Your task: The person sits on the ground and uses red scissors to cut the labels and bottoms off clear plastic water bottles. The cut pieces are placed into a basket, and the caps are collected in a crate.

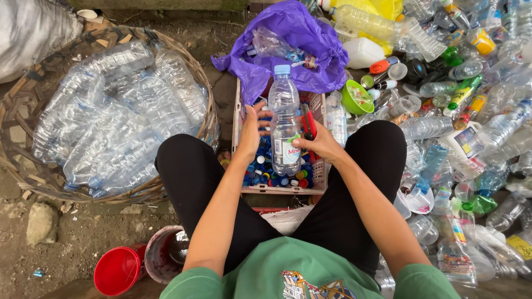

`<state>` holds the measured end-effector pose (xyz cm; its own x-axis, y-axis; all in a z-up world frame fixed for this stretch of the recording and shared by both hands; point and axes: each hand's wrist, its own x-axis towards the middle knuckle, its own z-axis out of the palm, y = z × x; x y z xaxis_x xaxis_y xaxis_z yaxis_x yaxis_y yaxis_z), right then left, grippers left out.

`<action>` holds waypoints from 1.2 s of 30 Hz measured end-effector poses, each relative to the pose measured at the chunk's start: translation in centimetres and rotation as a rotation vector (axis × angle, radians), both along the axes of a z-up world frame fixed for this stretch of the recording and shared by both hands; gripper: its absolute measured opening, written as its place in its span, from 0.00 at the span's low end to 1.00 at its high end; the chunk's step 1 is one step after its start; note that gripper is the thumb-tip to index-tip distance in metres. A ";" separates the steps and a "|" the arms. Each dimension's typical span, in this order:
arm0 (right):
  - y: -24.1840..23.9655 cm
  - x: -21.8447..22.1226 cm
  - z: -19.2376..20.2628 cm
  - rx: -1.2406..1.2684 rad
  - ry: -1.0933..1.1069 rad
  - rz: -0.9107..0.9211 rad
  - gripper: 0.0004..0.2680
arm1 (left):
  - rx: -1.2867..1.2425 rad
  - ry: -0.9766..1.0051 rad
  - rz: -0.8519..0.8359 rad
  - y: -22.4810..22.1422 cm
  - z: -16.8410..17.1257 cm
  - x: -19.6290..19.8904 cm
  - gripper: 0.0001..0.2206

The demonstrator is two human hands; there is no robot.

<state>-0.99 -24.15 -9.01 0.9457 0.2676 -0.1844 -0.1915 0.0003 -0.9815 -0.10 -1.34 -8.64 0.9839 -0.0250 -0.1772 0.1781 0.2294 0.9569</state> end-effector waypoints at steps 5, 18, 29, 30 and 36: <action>0.4 0.1 -0.2 0.067 0.019 0.043 0.28 | -0.009 -0.049 0.115 0.7 0.9 0.2 0.32; 0.5 -0.2 0.1 -0.050 -0.035 0.170 0.27 | -0.047 -0.129 0.035 0.0 1.9 -0.7 0.26; 0.8 0.0 0.3 0.026 -0.126 0.169 0.23 | -0.336 -0.035 -0.040 0.4 0.5 0.0 0.20; 0.8 -0.2 0.5 0.027 -0.131 0.167 0.23 | -0.347 -0.034 -0.051 0.4 0.3 -0.1 0.20; 1.1 -0.3 1.3 0.015 -0.142 0.166 0.21 | -0.369 -0.050 -0.027 0.5 0.7 0.0 0.22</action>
<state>-1.29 -23.07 -7.75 0.9048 0.4232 -0.0469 -0.0497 -0.0045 -0.9988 -0.08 -0.80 -7.94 0.9892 -0.1040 -0.1036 0.1442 0.5567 0.8181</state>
